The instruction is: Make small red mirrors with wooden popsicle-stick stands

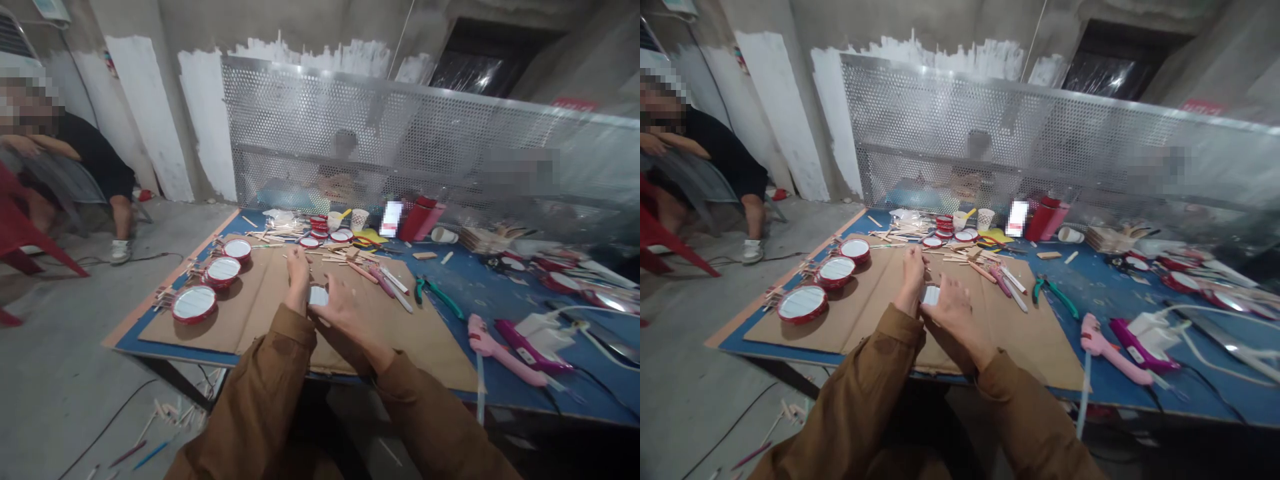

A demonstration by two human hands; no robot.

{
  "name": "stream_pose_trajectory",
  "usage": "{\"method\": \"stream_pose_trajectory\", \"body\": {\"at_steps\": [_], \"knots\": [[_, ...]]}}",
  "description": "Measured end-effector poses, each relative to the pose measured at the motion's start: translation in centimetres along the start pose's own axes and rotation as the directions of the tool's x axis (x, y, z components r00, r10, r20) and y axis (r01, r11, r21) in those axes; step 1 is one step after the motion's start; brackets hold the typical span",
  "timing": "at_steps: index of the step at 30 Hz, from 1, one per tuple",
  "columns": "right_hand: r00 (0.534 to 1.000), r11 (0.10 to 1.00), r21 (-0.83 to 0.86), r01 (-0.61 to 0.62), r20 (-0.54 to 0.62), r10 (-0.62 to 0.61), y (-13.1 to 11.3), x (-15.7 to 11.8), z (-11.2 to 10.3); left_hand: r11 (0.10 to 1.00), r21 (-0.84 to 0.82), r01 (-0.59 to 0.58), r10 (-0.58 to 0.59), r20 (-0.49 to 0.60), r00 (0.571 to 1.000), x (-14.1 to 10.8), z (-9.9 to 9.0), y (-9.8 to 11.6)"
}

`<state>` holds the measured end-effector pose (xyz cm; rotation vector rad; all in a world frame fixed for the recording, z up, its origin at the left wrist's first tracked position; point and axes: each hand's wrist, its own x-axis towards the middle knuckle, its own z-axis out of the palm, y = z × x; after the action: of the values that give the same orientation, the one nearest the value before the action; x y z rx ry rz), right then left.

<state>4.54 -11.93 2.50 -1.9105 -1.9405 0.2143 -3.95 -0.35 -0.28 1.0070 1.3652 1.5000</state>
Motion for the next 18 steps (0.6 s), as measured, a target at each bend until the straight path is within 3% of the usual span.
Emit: {"method": "stream_pose_trajectory", "body": {"at_steps": [5,9,14,18], "knots": [[0.961,0.956,0.294,-0.004,-0.263,0.085,6.0,0.8,0.1,0.992,0.124,-0.037,0.033,0.04,0.999,0.7,0.3,-0.4],[0.95,0.844,0.536,0.007,-0.268,0.162,10.5,1.1,-0.1,0.905,0.393,-0.162,0.063,0.254,0.965,0.5,0.5,-0.1],[0.971,0.827,0.562,-0.005,-0.195,0.138,11.1,-0.5,-0.3,0.745,0.616,-0.255,-0.091,0.473,0.876,-1.0,0.7,0.8],[0.973,0.859,0.511,-0.034,-0.18,0.145,10.5,-1.9,0.0,0.679,0.684,-0.267,-0.227,0.541,0.81,-1.6,0.9,1.2]]}}
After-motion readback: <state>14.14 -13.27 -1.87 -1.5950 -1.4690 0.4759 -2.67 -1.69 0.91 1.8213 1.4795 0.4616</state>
